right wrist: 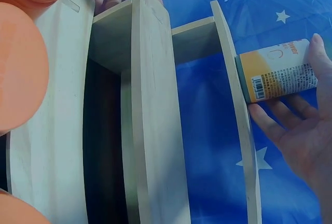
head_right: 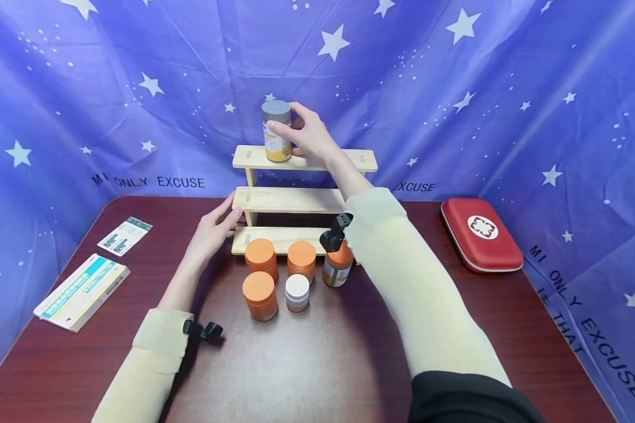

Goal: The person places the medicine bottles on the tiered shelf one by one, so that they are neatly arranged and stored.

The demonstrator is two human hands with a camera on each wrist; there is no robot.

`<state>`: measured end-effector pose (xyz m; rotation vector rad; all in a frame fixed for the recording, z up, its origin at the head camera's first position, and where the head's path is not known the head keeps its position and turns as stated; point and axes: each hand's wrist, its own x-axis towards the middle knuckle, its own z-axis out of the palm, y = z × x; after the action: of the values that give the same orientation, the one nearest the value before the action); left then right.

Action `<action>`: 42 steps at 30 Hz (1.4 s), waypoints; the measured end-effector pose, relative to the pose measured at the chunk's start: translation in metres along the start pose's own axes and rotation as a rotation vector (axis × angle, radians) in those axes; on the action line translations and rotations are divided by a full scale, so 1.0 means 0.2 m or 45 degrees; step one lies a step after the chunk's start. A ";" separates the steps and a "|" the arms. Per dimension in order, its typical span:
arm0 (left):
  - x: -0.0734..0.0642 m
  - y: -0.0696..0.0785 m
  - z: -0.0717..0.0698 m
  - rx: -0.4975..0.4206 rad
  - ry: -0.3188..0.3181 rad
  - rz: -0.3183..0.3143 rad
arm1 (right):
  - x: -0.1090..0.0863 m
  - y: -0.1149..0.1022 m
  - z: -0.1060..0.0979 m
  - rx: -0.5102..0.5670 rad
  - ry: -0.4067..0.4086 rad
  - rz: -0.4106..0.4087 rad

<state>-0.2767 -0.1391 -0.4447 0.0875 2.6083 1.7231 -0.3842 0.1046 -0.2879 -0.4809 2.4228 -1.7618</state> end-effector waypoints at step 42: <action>-0.02 0.01 0.00 -0.003 0.012 0.017 | -0.64 0.24 -0.09 0.291 0.192 -0.179</action>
<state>-0.2728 -0.1383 -0.4423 0.0973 2.6181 1.7345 -0.2775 0.1736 -0.3397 -0.5203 2.2884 -2.1751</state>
